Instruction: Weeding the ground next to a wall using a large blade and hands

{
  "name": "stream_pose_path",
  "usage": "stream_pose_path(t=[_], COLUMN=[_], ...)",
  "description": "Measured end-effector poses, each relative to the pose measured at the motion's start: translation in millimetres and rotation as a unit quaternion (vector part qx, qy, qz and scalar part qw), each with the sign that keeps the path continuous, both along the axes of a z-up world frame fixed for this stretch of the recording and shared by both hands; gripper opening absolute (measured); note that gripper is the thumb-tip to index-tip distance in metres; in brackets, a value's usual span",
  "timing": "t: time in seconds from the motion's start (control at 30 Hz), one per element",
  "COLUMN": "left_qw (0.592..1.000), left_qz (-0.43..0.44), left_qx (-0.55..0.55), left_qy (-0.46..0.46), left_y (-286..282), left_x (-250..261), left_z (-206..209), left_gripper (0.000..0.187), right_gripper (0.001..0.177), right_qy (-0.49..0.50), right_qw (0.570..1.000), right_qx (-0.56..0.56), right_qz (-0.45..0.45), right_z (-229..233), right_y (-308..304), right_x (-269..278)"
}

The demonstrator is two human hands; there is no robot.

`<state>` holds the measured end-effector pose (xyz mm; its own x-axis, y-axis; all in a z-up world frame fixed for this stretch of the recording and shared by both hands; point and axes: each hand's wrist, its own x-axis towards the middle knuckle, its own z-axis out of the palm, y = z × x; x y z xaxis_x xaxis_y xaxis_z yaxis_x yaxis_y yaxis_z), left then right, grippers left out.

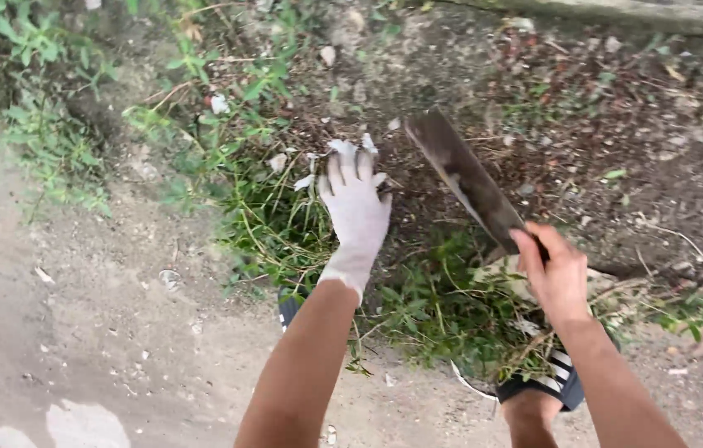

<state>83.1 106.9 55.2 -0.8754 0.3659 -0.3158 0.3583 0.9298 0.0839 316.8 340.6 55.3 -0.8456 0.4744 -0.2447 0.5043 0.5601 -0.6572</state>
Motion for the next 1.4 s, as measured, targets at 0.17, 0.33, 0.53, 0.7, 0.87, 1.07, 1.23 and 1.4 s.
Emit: stream_pose_path(t=[0.17,0.33,0.53,0.7,0.87,1.07,1.23,1.4], left_qw=[0.964,0.976,0.985,0.984,0.969,0.934,0.900,0.957], left_qz=[0.146,0.142,0.115,0.080,0.048,0.091,0.097,0.133], left_qx=[-0.195,-0.150,-0.085,-0.092,-0.097,-0.082,-0.102,-0.028], left_qy=[-0.107,-0.066,-0.101,-0.134,-0.220,-0.335,-0.413,-0.257], left_y=[-41,-69,-107,-98,-96,-102,-60,-68], left_x=[-49,-66,-68,-52,4,69,62,105], left_z=[-20,-59,-136,-119,-37,29,160,168], left_gripper=[0.152,0.117,0.018,0.020,0.033,0.029,0.104,0.089], right_gripper=[0.019,0.019,0.018,0.019,0.019,0.022,0.032,0.050], right_qy=[0.034,-0.010,-0.090,-0.109,-0.128,-0.165,-0.293,-0.355], right_qw=[0.994,0.993,0.989,0.986,0.981,0.974,0.956,0.932], right_qx=[0.044,0.019,-0.015,-0.005,0.041,0.012,-0.024,-0.002], right_qz=[0.095,0.117,0.116,0.123,0.140,0.156,0.014,-0.077], right_z=[-34,-32,-15,-36,-44,20,120,191], right_y=[-26,-67,-97,-113,-115,-119,-122,-128], right_x=[-84,-132,-163,-122,-52,44,80,85])
